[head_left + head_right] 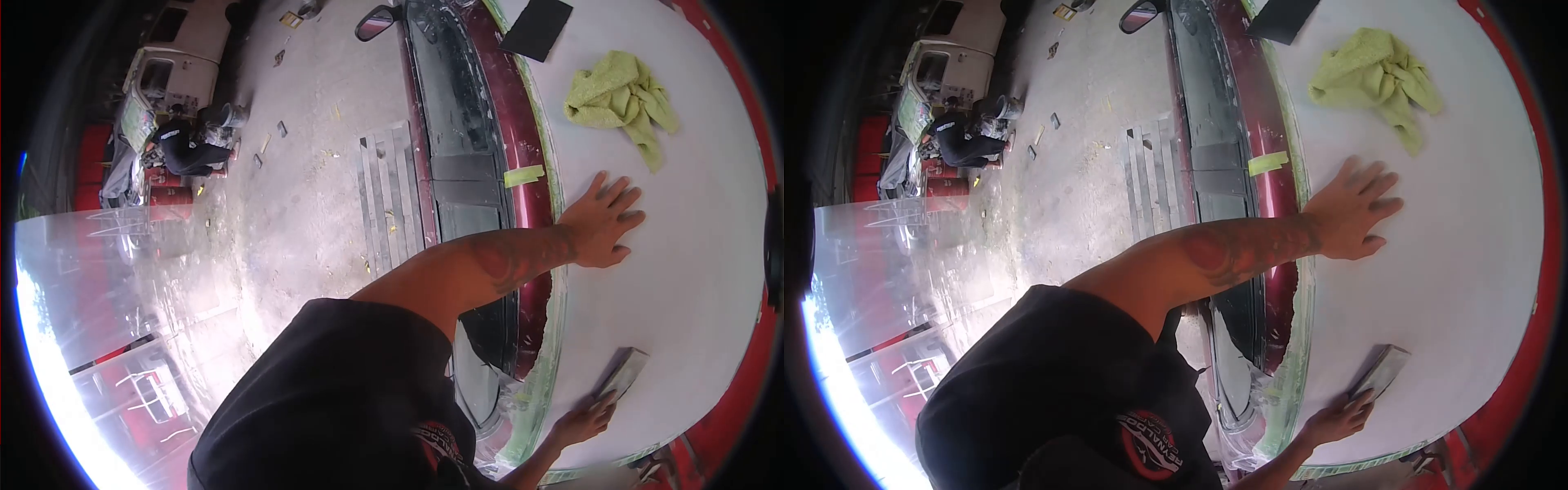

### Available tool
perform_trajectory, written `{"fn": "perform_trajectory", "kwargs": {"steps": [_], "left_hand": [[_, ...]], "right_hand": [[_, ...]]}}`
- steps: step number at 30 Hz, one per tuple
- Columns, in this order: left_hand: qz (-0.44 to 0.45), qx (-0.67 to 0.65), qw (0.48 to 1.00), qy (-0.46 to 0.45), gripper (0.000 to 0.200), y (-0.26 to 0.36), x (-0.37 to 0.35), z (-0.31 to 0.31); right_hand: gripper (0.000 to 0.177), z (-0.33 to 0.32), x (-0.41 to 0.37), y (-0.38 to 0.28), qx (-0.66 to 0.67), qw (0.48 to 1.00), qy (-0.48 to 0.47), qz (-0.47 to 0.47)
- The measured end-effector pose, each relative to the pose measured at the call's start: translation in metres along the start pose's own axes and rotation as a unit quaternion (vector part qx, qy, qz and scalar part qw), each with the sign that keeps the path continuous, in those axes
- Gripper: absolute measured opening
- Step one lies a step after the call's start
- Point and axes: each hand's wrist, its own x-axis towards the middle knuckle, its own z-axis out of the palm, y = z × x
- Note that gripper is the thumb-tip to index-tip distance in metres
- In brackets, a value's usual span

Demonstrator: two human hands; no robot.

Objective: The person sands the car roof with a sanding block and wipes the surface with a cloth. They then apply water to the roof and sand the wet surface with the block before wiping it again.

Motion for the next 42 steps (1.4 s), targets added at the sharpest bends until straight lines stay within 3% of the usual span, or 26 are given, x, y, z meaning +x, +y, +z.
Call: {"fn": "perform_trajectory", "kwargs": {"steps": [4, 6, 10, 11, 13, 14, 16, 19, 22, 25, 27, 28, 30, 32, 33, 35, 38, 42], "left_hand": [[0.001, 0.008, 1.0, -0.002, 0.061, -0.003, -0.001, 0.006], [0.006, -0.005, 1.0, -0.002, 0.06, -0.002, -0.001, 0.005], [-0.001, -0.017, 1.0, -0.01, 0.061, -0.002, 0.0, 0.007], [0.0, -0.021, 1.0, -0.007, 0.061, -0.002, 0.001, 0.008], [-0.003, -0.033, 0.999, -0.005, 0.061, -0.002, -0.001, 0.007], [-0.006, -0.03, 0.999, -0.006, 0.061, -0.003, -0.001, 0.006], [-0.004, -0.042, 0.999, 0.001, 0.061, -0.002, -0.001, 0.004], [0.0, -0.011, 1.0, 0.022, 0.061, -0.002, -0.001, 0.011], [0.001, -0.018, 1.0, 0.02, 0.061, -0.003, -0.001, 0.011], [-0.003, -0.02, 1.0, -0.001, 0.062, -0.003, 0.0, 0.007], [-0.002, -0.014, 1.0, -0.007, 0.063, -0.002, 0.002, 0.009], [-0.001, -0.007, 1.0, -0.016, 0.064, -0.003, 0.002, 0.011], [-0.012, -0.005, 1.0, -0.013, 0.063, -0.009, 0.0, 0.006], [-0.006, -0.013, 1.0, -0.013, 0.062, -0.001, 0.0, 0.006], [-0.003, -0.03, 1.0, -0.007, 0.061, -0.002, -0.001, 0.003], [0.007, -0.016, 1.0, -0.007, 0.061, -0.002, -0.001, 0.001], [0.022, 0.04, 0.999, -0.012, 0.06, -0.004, 0.001, 0.004], [0.032, 0.042, 0.998, -0.034, 0.059, -0.004, 0.003, -0.002]], "right_hand": [[0.049, 0.036, 0.191, 0.074, -0.016, 0.995, -0.021, 0.093], [0.05, 0.046, 0.234, 0.086, -0.009, 0.993, -0.03, 0.112], [0.048, 0.012, 0.122, 0.011, -0.007, 0.997, -0.034, 0.067], [0.05, 0.015, 0.075, 0.0, 0.0, 1.0, 0.007, -0.004], [0.054, -0.008, 0.008, -0.041, 0.054, 0.997, -0.037, -0.046], [0.054, -0.008, 0.004, -0.038, 0.032, 0.995, -0.011, -0.094], [0.054, -0.006, 0.041, -0.022, -0.016, 0.995, -0.003, -0.099], [0.051, 0.027, 0.174, 0.027, -0.047, 0.999, 0.015, 0.006], [0.046, 0.036, 0.268, 0.055, -0.044, 0.993, -0.065, 0.093], [0.047, 0.015, 0.194, 0.012, -0.012, 0.996, -0.048, 0.07], [0.049, 0.013, 0.097, -0.012, -0.055, 0.998, 0.008, -0.013], [0.048, 0.01, 0.051, -0.024, -0.004, 0.998, 0.024, -0.051], [0.048, -0.003, 0.007, -0.034, -0.024, 0.998, -0.042, -0.045], [0.05, -0.004, 0.037, -0.016, -0.006, 0.992, 0.016, -0.121], [0.051, 0.001, 0.072, -0.008, 0.006, 0.994, 0.04, -0.106], [0.05, 0.017, 0.158, 0.012, 0.004, 0.999, 0.041, -0.017], [0.051, 0.016, 0.242, 0.028, -0.002, 0.995, -0.041, 0.092], [0.056, 0.002, 0.12, -0.03, 0.063, 0.997, 0.042, 0.035]]}}
